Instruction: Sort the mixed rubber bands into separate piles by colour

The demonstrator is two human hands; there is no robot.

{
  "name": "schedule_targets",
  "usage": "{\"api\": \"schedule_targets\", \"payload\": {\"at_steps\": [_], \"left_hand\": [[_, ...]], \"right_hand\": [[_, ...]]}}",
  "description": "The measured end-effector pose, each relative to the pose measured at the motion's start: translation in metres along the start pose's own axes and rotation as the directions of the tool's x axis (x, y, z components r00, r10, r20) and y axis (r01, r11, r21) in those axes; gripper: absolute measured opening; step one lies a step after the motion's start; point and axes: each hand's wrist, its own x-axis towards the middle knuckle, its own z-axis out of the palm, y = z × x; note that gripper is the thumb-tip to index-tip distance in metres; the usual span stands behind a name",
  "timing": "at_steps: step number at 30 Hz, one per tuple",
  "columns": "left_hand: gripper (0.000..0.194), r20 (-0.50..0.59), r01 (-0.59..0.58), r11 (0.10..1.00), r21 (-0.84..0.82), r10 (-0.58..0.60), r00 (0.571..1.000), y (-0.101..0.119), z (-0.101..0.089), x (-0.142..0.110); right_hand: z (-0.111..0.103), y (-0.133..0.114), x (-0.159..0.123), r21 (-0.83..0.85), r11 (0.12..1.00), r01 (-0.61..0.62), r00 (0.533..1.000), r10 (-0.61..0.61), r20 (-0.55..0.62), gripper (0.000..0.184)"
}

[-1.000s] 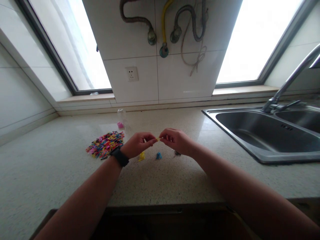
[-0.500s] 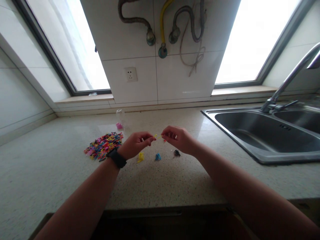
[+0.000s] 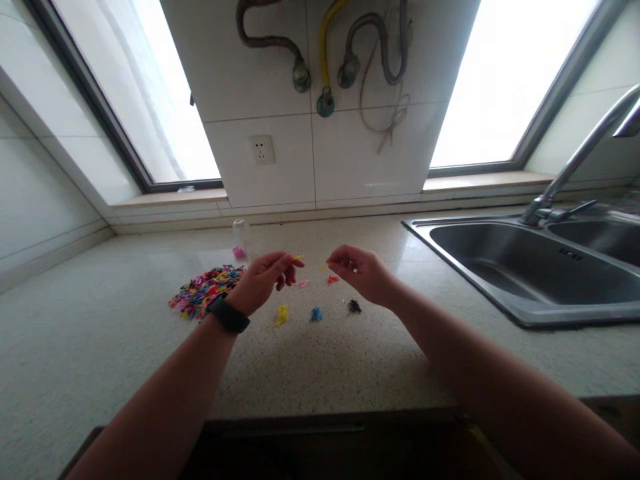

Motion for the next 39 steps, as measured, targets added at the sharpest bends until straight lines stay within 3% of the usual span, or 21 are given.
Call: {"api": "schedule_targets", "payload": {"at_steps": [8, 24, 35, 37, 39], "left_hand": [[0.031, -0.021, 0.020, 0.976, -0.217, -0.026, 0.999, -0.004, -0.003, 0.000], [0.025, 0.028, 0.038, 0.934, -0.355, -0.030, 0.999, 0.002, -0.002, -0.005], [0.019, 0.057, 0.025, 0.948, -0.318, -0.007, 0.998, 0.002, -0.008, -0.006], [0.020, 0.090, 0.008, 0.977, -0.211, 0.011, 0.996, 0.004, -0.014, -0.005], [0.021, 0.191, 0.018, 1.000, 0.001, -0.017, 0.981, 0.007, -0.022, -0.005]], "right_hand": [[-0.001, 0.004, 0.000, -0.001, 1.000, -0.009, 1.000, 0.009, 0.012, 0.017], [0.000, 0.005, 0.000, -0.003, 1.000, -0.018, 0.999, 0.018, 0.034, 0.018], [-0.001, 0.002, -0.001, -0.003, 1.000, -0.026, 0.999, 0.026, 0.047, 0.018], [-0.001, 0.002, -0.001, -0.006, 1.000, -0.027, 0.999, 0.027, 0.047, 0.018], [-0.001, 0.001, -0.001, -0.012, 1.000, -0.026, 0.998, 0.026, 0.049, 0.018]]}}
